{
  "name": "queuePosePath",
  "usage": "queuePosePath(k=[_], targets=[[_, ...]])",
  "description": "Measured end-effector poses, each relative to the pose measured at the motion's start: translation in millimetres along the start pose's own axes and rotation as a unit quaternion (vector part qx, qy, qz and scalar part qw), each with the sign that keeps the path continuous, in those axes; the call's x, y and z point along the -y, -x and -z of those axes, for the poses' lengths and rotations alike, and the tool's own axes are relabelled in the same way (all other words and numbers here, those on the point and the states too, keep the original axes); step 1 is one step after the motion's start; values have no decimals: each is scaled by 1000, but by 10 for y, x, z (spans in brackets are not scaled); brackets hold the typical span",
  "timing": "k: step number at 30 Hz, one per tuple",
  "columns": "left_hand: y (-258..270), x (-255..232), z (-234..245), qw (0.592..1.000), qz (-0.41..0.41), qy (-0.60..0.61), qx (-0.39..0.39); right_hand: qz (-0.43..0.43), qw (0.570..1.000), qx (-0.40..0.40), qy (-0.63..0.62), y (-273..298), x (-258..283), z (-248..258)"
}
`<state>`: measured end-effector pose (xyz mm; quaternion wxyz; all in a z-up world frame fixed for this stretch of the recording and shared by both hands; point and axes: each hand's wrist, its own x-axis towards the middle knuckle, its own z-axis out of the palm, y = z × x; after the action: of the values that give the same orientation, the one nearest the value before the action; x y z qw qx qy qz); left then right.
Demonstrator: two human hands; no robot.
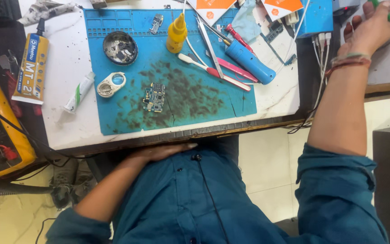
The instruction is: The person applies a substance from a tube onto a small circuit board using a green-handled tool. They then use a magnifying loupe to inspect the board while continuing to work on it with the tool. The person also uses a hot air gun to heat the circuit board while holding it with tweezers.
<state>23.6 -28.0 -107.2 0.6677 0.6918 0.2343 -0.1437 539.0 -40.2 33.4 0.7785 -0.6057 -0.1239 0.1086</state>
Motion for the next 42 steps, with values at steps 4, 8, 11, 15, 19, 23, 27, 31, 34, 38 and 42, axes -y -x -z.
queuePosePath(k=[4,8,11,15,19,23,27,31,34,38,42], targets=[[-171,10,-125,999,13,-35,11,11,999,2,46,-56,-27,-238],[-319,185,-186,980,-99,57,162,-94,995,-22,26,-184,-63,-263],[-264,136,-145,990,-17,40,133,-204,976,-27,-70,-322,-41,-305],[-256,26,-133,992,19,-106,63,-244,965,-21,-89,-375,42,-199],[-236,299,-259,994,-59,-72,61,-63,992,71,-78,27,-19,-9],[-436,456,-283,996,-46,-38,72,105,975,194,35,1028,-208,-161],[-397,314,-196,987,-64,-137,58,182,872,359,279,2093,-278,-789],[-177,86,-217,999,-32,3,-11,399,707,361,459,2507,-157,-1114],[118,12,-78,990,-62,119,-45,387,684,362,501,2506,-95,-1284],[951,-126,81,994,79,52,-49,196,751,410,478,2396,29,-1101],[1982,-6,96,951,-163,-11,-263,4,871,443,213,2285,112,-831]])
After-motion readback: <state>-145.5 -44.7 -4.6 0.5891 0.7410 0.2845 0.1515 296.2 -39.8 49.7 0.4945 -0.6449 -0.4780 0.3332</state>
